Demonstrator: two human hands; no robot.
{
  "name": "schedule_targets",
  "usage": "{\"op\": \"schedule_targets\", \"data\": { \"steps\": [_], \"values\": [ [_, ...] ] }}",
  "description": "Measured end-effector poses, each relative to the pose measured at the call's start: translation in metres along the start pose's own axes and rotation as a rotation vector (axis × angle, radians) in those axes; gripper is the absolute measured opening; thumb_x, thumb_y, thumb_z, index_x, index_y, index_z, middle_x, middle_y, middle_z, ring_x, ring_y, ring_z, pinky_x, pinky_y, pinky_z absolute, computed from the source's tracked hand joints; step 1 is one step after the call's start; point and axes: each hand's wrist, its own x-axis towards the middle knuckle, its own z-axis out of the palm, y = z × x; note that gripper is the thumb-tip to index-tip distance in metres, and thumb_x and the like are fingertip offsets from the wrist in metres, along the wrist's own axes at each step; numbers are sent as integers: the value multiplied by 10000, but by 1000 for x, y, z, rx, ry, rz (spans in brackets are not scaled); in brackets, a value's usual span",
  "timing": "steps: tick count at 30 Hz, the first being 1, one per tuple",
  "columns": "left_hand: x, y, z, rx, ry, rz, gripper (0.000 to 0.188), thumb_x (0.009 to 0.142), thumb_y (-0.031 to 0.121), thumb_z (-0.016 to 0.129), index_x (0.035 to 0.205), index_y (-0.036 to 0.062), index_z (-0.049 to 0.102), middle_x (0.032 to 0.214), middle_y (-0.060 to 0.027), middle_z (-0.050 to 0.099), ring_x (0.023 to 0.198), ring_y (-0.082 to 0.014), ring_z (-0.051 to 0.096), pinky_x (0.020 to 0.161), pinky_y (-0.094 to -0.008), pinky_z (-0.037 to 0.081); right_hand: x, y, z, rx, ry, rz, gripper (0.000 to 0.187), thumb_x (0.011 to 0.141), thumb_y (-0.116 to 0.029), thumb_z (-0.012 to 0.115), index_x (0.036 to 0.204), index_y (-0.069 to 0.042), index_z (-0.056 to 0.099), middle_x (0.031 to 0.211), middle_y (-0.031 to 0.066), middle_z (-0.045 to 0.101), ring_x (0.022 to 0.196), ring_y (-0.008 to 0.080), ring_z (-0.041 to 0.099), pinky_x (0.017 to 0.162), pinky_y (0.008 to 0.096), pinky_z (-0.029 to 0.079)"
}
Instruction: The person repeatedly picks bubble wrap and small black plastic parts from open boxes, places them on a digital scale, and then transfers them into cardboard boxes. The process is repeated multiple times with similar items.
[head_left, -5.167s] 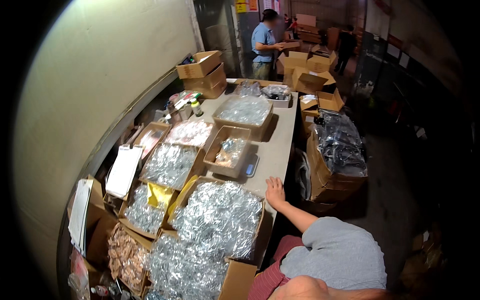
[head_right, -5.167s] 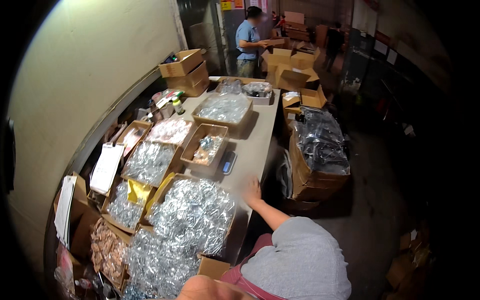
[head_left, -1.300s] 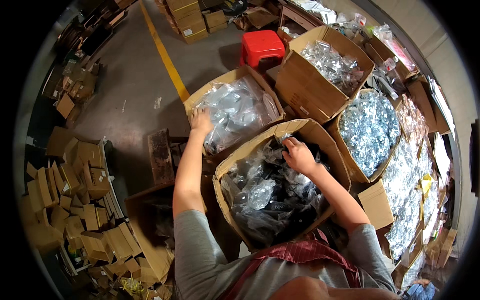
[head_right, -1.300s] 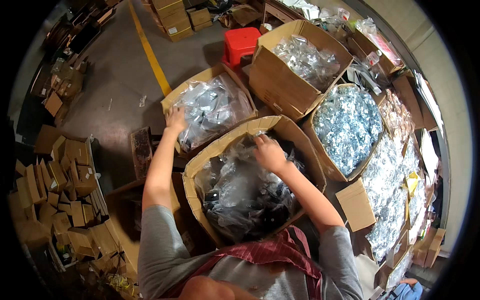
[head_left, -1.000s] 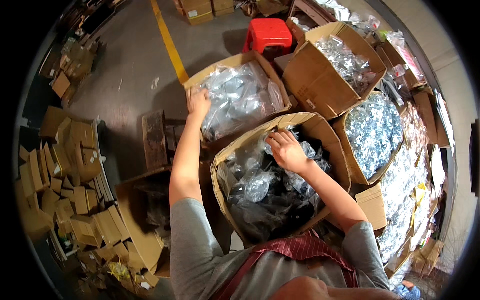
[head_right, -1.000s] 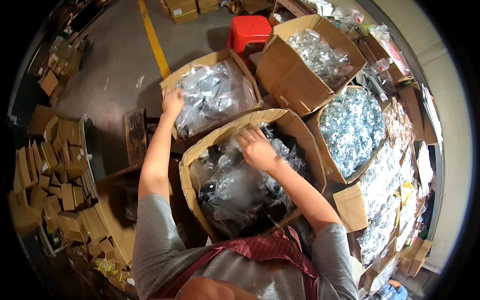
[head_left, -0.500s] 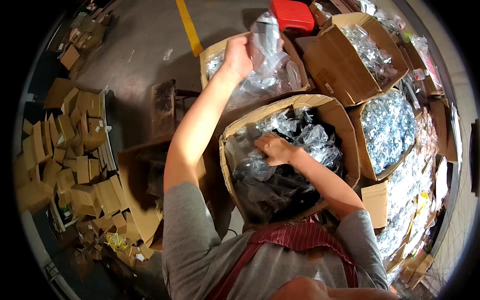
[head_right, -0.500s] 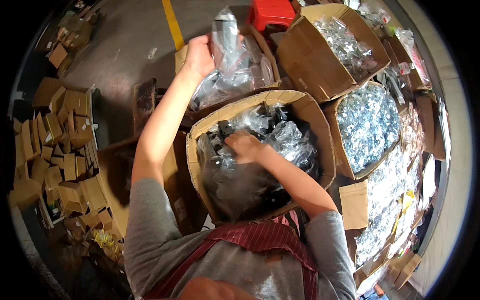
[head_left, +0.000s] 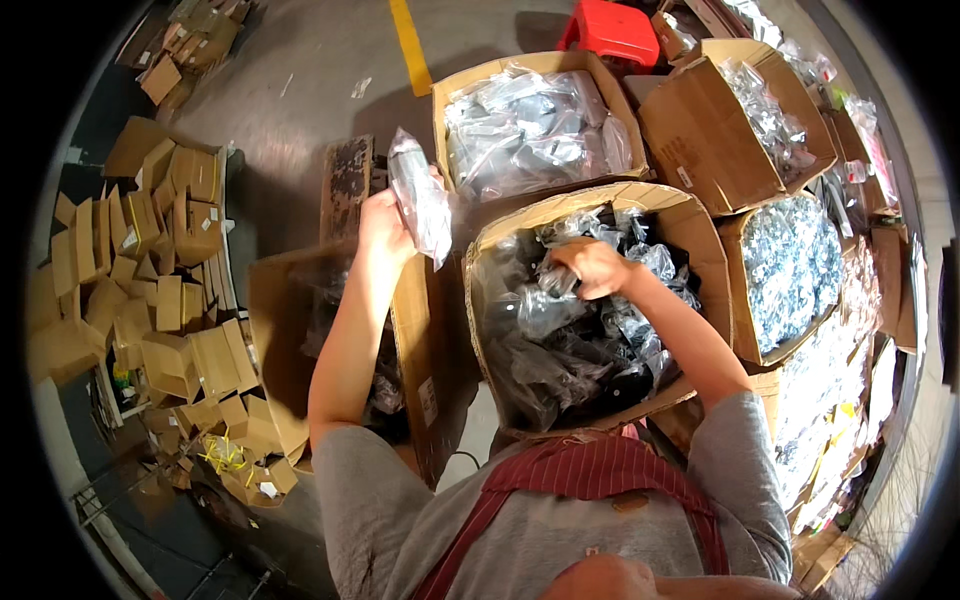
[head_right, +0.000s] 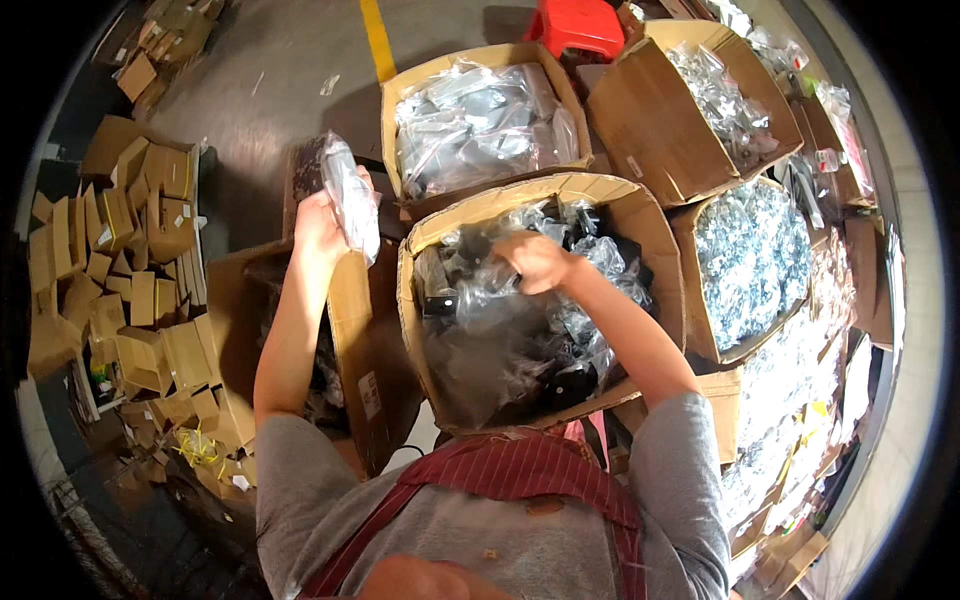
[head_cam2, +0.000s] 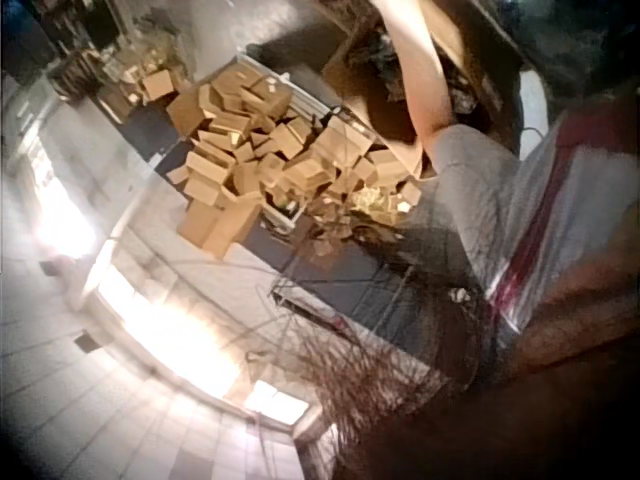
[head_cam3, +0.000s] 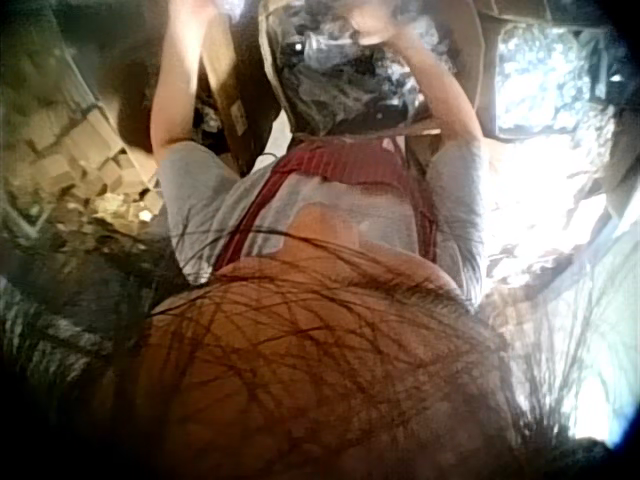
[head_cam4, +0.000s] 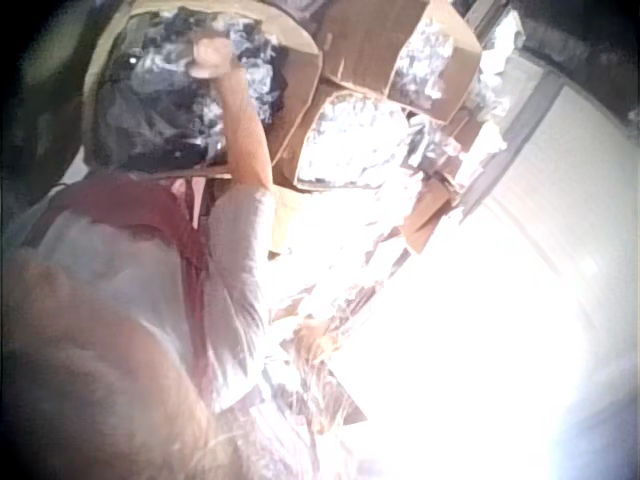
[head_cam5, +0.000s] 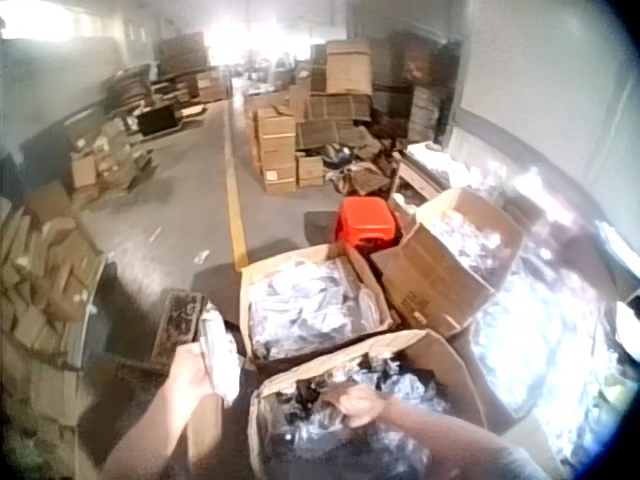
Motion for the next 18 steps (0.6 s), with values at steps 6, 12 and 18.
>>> {"op": "schedule_targets", "data": {
  "steps": [6,12,18],
  "values": [
    [6,-15,28,-115,93,92,235,941,106,404,1084,-38,521,942,-124,575,781,-222,580,731,-351,520,-28,-8,-26,457,517,295,531,559,-145,778,1046,-9,617,864,210,673,814,373,664,760,399,515],
    [13,0,-2,-359,-412,-142,189,938,223,526,920,35,507,666,10,498,583,-117,497,571,-263,430,-42,-18,-47,665,353,486,360,557,-41,749,874,46,605,754,153,665,717,237,661,668,326,508],
    [0,-17,17,179,-328,-180,321,982,291,475,1049,-14,548,600,-18,509,472,-138,477,428,-272,397,-65,-48,-39,1346,387,421,625,580,79,694,1188,32,559,839,83,679,753,173,662,733,286,532]
  ]
}}
